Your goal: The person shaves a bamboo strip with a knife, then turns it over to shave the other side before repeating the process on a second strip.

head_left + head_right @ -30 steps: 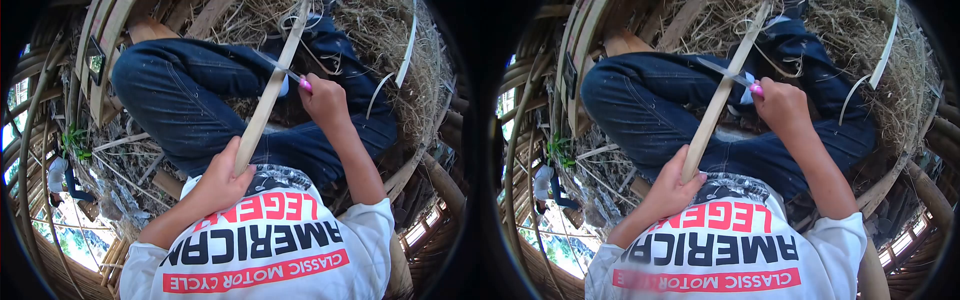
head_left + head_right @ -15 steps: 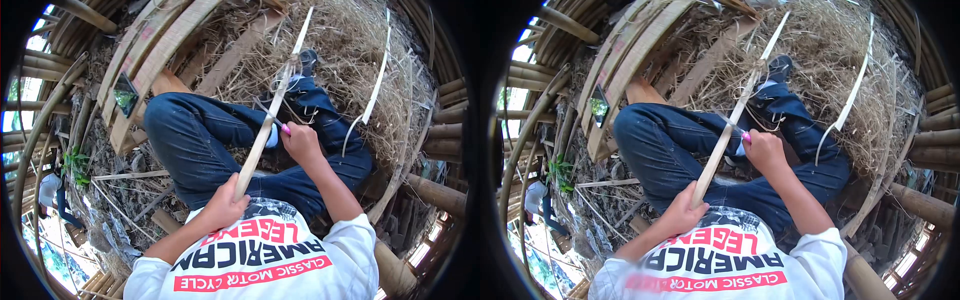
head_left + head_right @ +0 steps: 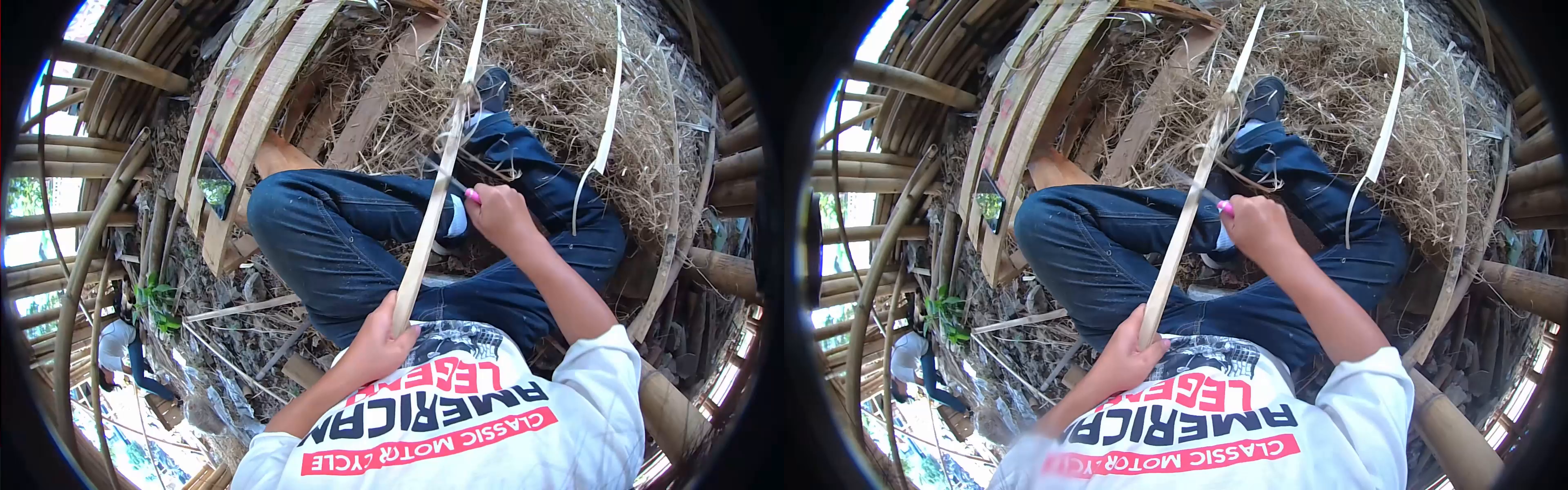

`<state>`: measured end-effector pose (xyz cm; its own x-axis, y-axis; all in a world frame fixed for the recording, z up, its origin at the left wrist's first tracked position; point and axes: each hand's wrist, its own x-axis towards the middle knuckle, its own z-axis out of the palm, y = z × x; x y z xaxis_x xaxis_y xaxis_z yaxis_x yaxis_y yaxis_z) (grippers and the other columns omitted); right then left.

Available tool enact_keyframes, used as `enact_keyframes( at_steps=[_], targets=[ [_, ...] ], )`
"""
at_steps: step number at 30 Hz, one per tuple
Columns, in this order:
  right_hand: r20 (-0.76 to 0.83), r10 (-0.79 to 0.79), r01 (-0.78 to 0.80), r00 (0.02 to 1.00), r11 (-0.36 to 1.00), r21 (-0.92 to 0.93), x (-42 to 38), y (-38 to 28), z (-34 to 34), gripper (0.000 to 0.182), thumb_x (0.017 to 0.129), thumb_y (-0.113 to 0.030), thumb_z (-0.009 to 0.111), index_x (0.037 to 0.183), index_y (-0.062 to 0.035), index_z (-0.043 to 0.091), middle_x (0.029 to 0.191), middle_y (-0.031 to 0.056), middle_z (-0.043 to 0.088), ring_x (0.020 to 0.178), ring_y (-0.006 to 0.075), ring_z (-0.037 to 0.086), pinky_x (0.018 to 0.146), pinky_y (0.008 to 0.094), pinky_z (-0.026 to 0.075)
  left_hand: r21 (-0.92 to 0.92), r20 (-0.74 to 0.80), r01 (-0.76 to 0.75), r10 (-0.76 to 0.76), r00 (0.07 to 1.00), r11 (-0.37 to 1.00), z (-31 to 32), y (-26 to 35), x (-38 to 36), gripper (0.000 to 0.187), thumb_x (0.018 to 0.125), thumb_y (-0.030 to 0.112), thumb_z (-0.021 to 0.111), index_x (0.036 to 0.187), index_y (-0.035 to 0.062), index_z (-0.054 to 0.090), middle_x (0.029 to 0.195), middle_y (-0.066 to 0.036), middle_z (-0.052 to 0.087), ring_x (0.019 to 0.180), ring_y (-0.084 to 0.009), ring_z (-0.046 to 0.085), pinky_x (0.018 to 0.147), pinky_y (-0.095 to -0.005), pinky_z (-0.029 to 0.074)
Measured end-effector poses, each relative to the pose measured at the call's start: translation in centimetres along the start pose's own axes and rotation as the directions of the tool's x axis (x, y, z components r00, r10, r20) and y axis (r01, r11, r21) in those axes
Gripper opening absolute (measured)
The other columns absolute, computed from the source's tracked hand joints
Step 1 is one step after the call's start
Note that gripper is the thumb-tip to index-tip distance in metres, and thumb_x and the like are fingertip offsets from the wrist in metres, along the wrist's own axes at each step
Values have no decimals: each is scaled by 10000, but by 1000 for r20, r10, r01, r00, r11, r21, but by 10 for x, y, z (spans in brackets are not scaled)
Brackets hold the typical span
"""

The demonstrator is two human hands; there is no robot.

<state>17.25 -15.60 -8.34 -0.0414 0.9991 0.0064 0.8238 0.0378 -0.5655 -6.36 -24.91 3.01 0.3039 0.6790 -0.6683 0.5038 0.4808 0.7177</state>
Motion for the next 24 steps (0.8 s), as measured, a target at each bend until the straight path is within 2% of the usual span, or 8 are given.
enact_keyframes(
  at_steps=[4,5,7,9,14,18,20,24],
  targets=[
    [106,-232,224,967,971,78,-15,-28,-3,207,824,-230,607,715,-54,609,634,203,597,634,407,606,591,480,501,-70,45,90,-87,995,994,-5,3,-2,394,845,61,615,1187,-35,445,902,-170,571,831,-187,557,737,-319,466],
    [127,-19,22,992,999,-25,-2,-11,-1,237,819,-268,612,722,-53,629,675,193,639,653,371,645,606,470,527,-18,44,70,-69,997,997,-5,-2,-2,397,849,55,615,1196,-28,443,895,-142,560,825,-169,550,740,-309,465],
    [19,45,-45,999,998,-37,15,10,-7,255,828,-280,611,724,-48,625,692,197,640,663,385,640,614,481,524,42,40,34,-36,999,999,-8,-4,3,400,853,48,614,1205,-22,440,889,-114,548,819,-151,543,743,-298,463],
    [73,86,-89,994,995,35,3,-7,-6,255,864,-276,584,744,-54,617,668,199,629,657,399,630,604,507,505,-191,80,146,-132,988,971,-4,-6,1,400,856,38,620,1209,-16,440,883,-77,540,838,-143,548,778,-287,458],
    [105,15,-66,994,865,497,-32,-48,10,143,830,-128,591,750,-24,533,607,213,548,607,419,585,533,469,446,-504,305,261,-113,946,823,-10,-10,8,249,915,41,556,1097,73,390,695,45,391,498,-8,374,404,-197,279],
    [131,-87,-14,988,782,623,-57,-60,14,113,807,-104,568,776,-5,523,688,209,552,623,394,574,563,438,454,-576,438,394,-136,888,716,-21,-13,8,204,933,121,571,970,93,372,645,60,380,504,-10,380,418,-197,283],
    [142,-98,-13,985,780,626,-58,-57,9,119,808,-114,577,772,-8,538,701,207,561,627,388,578,568,441,458,-392,381,273,-115,918,878,-19,-13,11,243,942,200,583,927,100,362,602,76,354,502,-2,357,424,-198,255],
    [150,-147,49,978,853,520,-43,-48,-12,138,813,-81,596,703,-4,562,626,194,546,565,377,557,507,409,427,-413,269,193,-83,959,890,-6,-13,16,272,924,193,617,915,96,363,611,66,359,513,-1,346,433,-206,244]
  ],
)
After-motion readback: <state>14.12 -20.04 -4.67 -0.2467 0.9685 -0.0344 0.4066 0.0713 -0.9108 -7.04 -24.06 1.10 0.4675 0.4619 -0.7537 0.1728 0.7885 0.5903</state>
